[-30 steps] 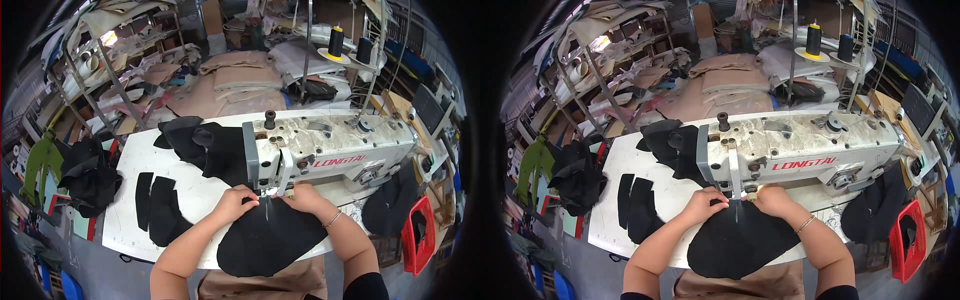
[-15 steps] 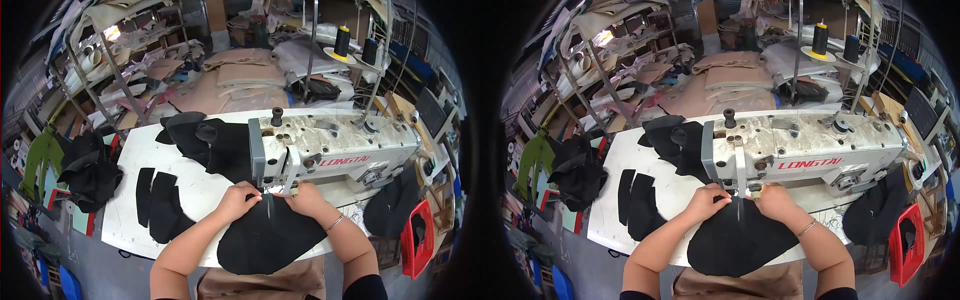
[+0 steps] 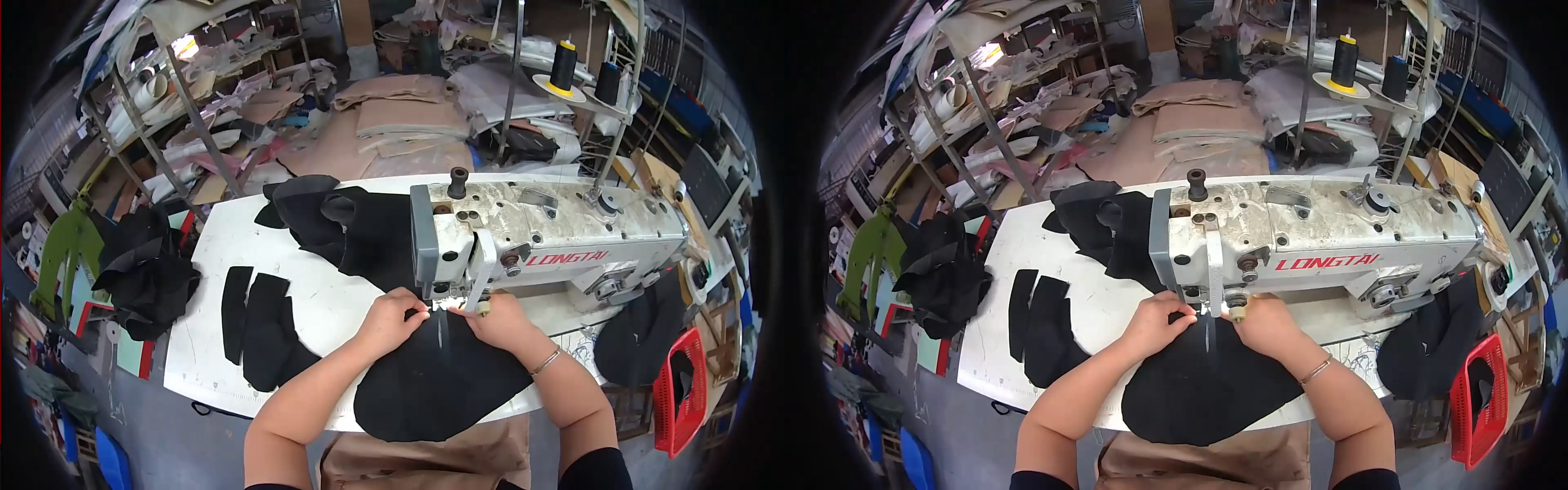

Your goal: Using an industrial sewing machine to stitch together black fabric or leather shoe components.

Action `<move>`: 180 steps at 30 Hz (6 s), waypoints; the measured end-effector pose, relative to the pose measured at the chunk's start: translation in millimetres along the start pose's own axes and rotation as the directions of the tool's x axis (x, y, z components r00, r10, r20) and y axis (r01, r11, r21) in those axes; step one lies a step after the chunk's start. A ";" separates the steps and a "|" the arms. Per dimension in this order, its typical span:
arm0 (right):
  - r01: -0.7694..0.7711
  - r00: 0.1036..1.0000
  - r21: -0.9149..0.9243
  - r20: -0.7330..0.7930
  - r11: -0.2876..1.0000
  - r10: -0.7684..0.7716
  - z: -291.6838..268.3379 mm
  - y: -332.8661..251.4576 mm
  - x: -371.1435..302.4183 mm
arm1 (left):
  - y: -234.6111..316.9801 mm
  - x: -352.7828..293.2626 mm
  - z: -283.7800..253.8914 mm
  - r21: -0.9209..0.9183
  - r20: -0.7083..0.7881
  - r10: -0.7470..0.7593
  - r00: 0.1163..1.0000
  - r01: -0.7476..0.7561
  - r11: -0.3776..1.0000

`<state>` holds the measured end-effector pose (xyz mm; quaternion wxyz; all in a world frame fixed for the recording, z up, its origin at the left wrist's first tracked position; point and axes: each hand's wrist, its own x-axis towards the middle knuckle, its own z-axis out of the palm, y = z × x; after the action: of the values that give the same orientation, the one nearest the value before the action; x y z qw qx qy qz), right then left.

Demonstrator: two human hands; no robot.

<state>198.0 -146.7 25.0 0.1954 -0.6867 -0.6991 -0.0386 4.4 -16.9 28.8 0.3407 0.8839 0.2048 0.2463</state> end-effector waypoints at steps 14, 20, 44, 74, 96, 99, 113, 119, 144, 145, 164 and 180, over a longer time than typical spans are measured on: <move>-0.075 0.991 0.206 -0.097 0.976 0.097 2.3 -0.6 3.1 | -5.0 0.6 3.4 0.001 -0.066 0.042 0.997 -0.042 0.999; -0.122 0.990 0.180 -0.048 0.976 0.132 -1.7 -4.0 4.2 | -1.0 0.8 -1.6 0.017 -0.028 -0.013 1.000 0.013 1.000; -0.138 0.986 0.194 -0.067 0.971 0.154 -1.0 -4.3 4.2 | 4.2 3.3 -1.7 0.031 -0.014 -0.023 1.000 0.024 0.999; -0.533 0.687 -0.110 -0.635 0.839 0.353 -97.7 63.3 -148.6 | -4.3 4.5 1.3 0.023 -0.060 0.071 0.996 -0.070 0.997; -0.745 0.657 -0.184 -0.364 0.641 0.660 -81.4 77.8 -145.1 | -4.9 -0.4 0.0 -0.012 -0.058 0.078 0.995 -0.078 0.997; -0.729 0.668 -0.181 -0.401 0.660 0.627 -79.5 81.1 -150.6 | -5.0 -1.7 -0.5 -0.025 -0.049 0.080 0.996 -0.081 0.996; -0.735 0.652 -0.174 -0.447 0.656 0.612 -72.9 81.0 -152.2 | -9.5 -7.3 3.3 -0.065 -0.043 0.114 0.993 -0.117 0.991; -0.686 0.672 -0.181 -0.531 0.705 0.517 -83.3 55.4 -155.7 | 41.3 -25.5 -4.0 0.351 -0.167 0.318 0.933 -0.245 0.904; 0.310 0.943 -0.226 -0.052 0.923 -0.329 -38.6 -110.8 -111.9 | 77.3 -59.9 -19.1 -0.290 -0.136 -0.336 0.932 0.287 0.913; 0.287 0.953 -0.242 -0.026 0.927 -0.302 -34.7 -106.3 -107.0 | 94.7 -56.1 -26.9 -0.288 -0.072 -0.351 0.934 0.317 0.904; 0.423 0.905 -0.036 -0.034 0.905 -0.425 -31.3 -84.1 -91.0 | 66.1 -84.4 8.3 0.299 0.226 0.216 0.950 -0.279 0.913; 0.432 0.901 -0.057 -0.024 0.900 -0.434 -31.7 -80.9 -79.1 | 60.7 -70.1 0.7 0.345 0.337 0.220 0.915 -0.338 0.875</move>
<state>124.6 -236.0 45.8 0.1769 -0.5181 -0.8294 -0.1111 -39.1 -95.9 50.3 0.1411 0.9809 0.0675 0.1157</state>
